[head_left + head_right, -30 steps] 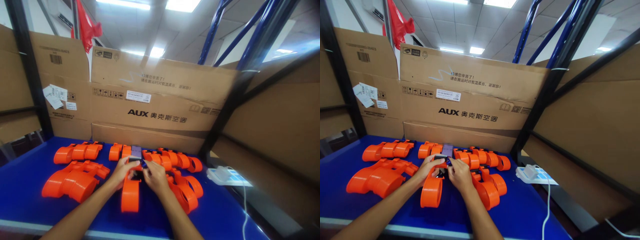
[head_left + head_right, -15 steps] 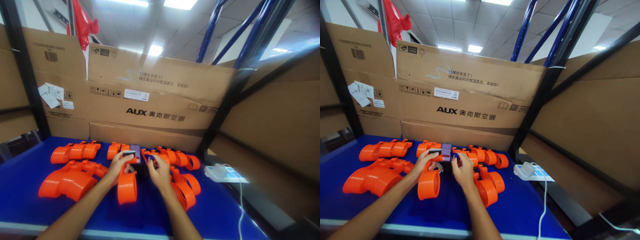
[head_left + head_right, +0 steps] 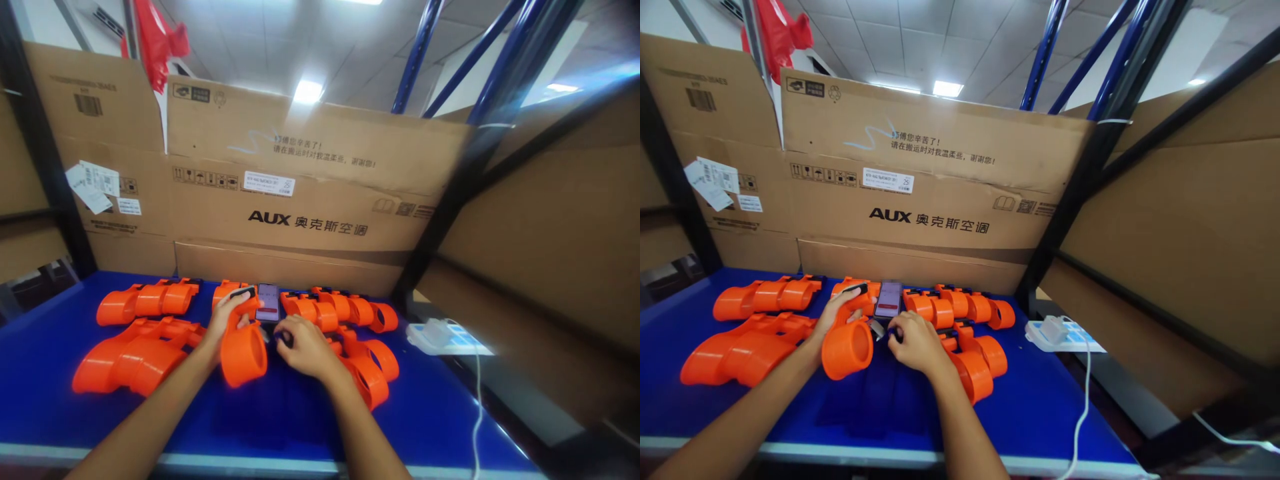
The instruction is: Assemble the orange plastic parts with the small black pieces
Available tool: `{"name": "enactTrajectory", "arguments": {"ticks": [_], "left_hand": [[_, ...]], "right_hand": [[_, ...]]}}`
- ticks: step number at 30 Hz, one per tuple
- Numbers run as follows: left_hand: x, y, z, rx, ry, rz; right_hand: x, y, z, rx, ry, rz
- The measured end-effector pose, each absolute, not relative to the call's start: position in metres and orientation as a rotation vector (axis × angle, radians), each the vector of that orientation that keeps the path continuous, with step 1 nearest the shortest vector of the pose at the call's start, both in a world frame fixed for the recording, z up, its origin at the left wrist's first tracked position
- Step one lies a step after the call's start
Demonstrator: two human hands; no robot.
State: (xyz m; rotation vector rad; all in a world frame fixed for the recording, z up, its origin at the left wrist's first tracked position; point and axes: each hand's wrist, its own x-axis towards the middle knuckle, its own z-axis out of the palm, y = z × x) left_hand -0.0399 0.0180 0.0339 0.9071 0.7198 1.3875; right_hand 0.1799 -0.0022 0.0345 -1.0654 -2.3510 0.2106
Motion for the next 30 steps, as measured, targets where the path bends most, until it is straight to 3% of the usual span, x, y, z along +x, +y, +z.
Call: {"name": "enactTrajectory", "arguments": {"ticks": [20, 30], "left_hand": [[-0.008, -0.003, 0.022, 1.131, 0.753, 1.259], [-0.017, 0.011, 0.019, 1.039, 0.803, 1.286]], "right_hand": [[0.17, -0.011, 0.046, -0.74, -2.064, 0.356], [0.171, -0.002, 0.038, -0.871, -1.831, 0.264]]}}
